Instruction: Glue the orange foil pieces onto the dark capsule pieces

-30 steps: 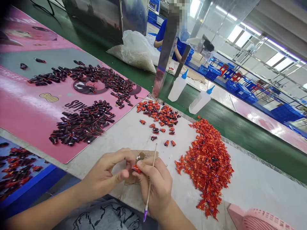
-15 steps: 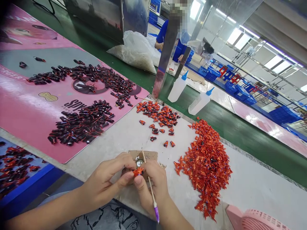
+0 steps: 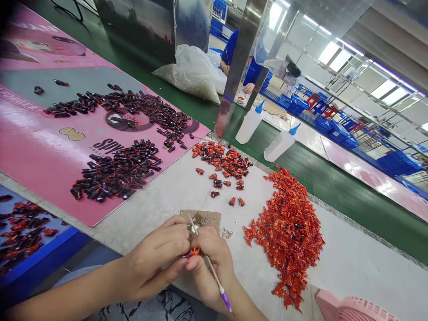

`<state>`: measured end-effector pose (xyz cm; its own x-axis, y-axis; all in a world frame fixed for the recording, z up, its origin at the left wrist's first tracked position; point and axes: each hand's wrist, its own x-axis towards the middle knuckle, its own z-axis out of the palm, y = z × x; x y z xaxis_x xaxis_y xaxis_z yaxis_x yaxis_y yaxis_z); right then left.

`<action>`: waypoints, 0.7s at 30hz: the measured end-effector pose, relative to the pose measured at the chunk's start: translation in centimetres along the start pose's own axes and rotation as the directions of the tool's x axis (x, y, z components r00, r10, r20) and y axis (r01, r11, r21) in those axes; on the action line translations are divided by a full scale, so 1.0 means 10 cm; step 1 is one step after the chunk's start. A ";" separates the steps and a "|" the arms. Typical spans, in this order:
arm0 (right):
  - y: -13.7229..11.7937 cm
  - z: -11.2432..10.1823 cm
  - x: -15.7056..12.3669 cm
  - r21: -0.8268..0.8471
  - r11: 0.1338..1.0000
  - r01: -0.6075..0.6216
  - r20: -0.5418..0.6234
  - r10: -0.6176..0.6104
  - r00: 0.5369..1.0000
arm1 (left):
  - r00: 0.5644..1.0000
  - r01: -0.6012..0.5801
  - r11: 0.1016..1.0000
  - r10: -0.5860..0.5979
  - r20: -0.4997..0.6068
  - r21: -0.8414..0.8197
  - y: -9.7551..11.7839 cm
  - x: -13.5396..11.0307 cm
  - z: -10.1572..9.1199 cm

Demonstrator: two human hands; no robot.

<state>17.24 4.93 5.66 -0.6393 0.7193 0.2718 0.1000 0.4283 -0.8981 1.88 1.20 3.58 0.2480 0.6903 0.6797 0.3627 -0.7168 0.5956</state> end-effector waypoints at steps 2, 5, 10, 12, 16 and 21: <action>-0.02 0.00 0.00 0.030 1.000 -0.004 0.015 0.004 1.000 | 1.000 -0.005 1.000 0.004 -0.023 -0.008 -0.01 -0.03 0.02; -0.04 -0.01 0.00 0.050 0.999 0.002 0.026 -0.003 1.000 | 0.999 -0.009 1.000 0.009 -0.032 -0.010 -0.03 -0.06 0.05; -0.01 0.00 0.00 0.008 0.999 0.033 0.022 -0.033 0.999 | 0.999 -0.010 1.000 0.010 -0.031 0.005 -0.04 -0.06 0.05; 0.02 0.01 -0.01 -0.043 0.997 0.069 -0.005 -0.069 0.998 | 0.999 0.001 1.000 -0.001 -0.034 0.010 -0.04 -0.05 0.03; 0.05 -0.03 -0.04 -0.235 0.963 0.132 -0.136 -0.167 0.977 | 0.987 0.117 0.992 -0.120 -0.104 -0.041 -0.01 -0.01 0.00; 0.01 -0.10 -0.03 -0.341 0.909 0.239 -0.093 -0.285 0.954 | 0.900 0.415 0.855 -0.436 0.004 -0.311 0.04 -0.02 0.00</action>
<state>18.24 5.36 5.81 -0.5671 0.6151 0.5478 0.1985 0.7476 -0.6338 1.95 0.81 3.68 0.0691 0.9340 0.3506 0.1338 -0.3569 0.9245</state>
